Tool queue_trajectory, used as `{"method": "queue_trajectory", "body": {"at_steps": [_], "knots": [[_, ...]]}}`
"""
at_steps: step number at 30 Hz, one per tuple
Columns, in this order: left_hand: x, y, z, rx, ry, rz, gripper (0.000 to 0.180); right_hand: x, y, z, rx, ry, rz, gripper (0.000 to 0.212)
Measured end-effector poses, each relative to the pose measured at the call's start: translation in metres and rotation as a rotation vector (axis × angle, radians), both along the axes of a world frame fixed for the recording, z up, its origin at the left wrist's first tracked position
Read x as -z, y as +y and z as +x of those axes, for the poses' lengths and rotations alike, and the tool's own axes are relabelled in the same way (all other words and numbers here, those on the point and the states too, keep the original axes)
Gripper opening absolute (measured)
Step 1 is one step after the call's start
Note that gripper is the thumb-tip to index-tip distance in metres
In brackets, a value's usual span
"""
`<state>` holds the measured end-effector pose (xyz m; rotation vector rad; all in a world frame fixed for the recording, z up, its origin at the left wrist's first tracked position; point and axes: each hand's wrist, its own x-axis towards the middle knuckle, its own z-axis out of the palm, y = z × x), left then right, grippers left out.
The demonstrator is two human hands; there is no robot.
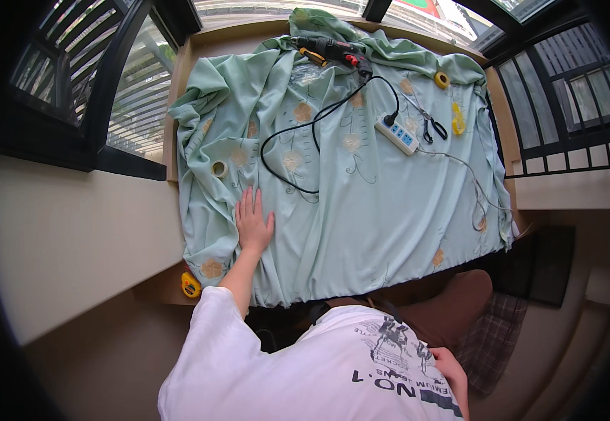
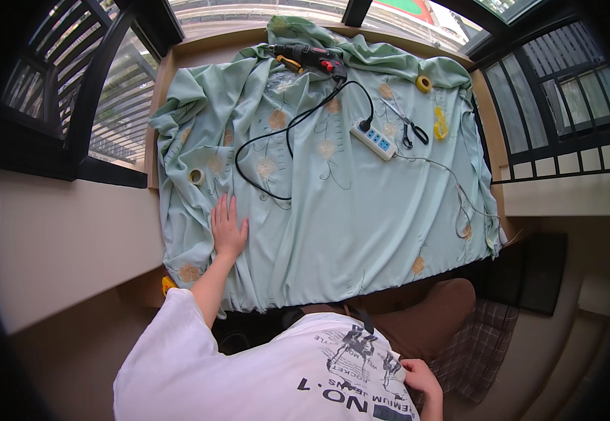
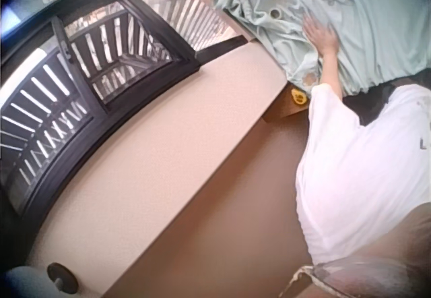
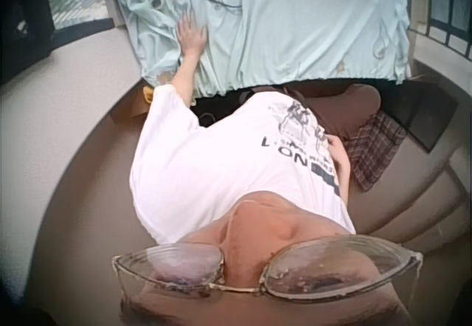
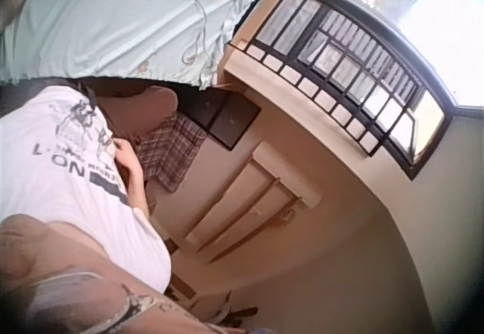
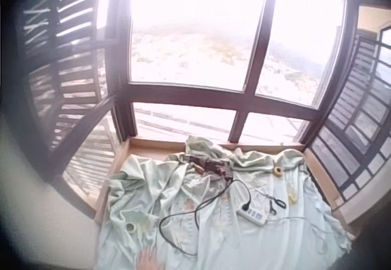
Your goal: The person carries a black metal grate into a room, aligns it with the frame of a large window, and applies yellow adhesive tape to the top edge to secure it.
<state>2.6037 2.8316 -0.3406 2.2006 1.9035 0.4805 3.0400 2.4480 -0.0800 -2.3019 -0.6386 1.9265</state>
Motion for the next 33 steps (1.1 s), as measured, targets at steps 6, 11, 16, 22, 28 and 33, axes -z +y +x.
{"method": "queue_trajectory", "body": {"at_steps": [6,11,16,22,28,33], "knots": [[0.0,0.004,0.0,-0.004,-0.017,-0.007,0.068,-0.043,0.046,0.001,0.397,-0.129,0.473,0.014],[0.002,0.003,-0.003,-0.023,-0.037,-0.027,0.068,-0.036,0.13,0.031,0.157,-0.211,0.519,0.012],[0.004,0.006,0.001,-0.017,-0.012,-0.088,0.069,0.004,0.272,0.033,-0.338,-0.35,0.612,0.006],[-0.003,0.003,-0.005,-0.038,0.05,-0.137,0.073,0.064,0.338,0.022,-0.751,-0.725,1.011,0.015],[-0.004,0.01,0.001,-0.03,0.062,-0.165,0.076,0.11,0.313,0.034,-0.511,-0.843,1.117,0.011],[-0.005,0.01,0.003,-0.02,0.078,-0.147,0.076,0.114,0.311,0.037,-0.502,-0.842,1.153,0.01]]}}
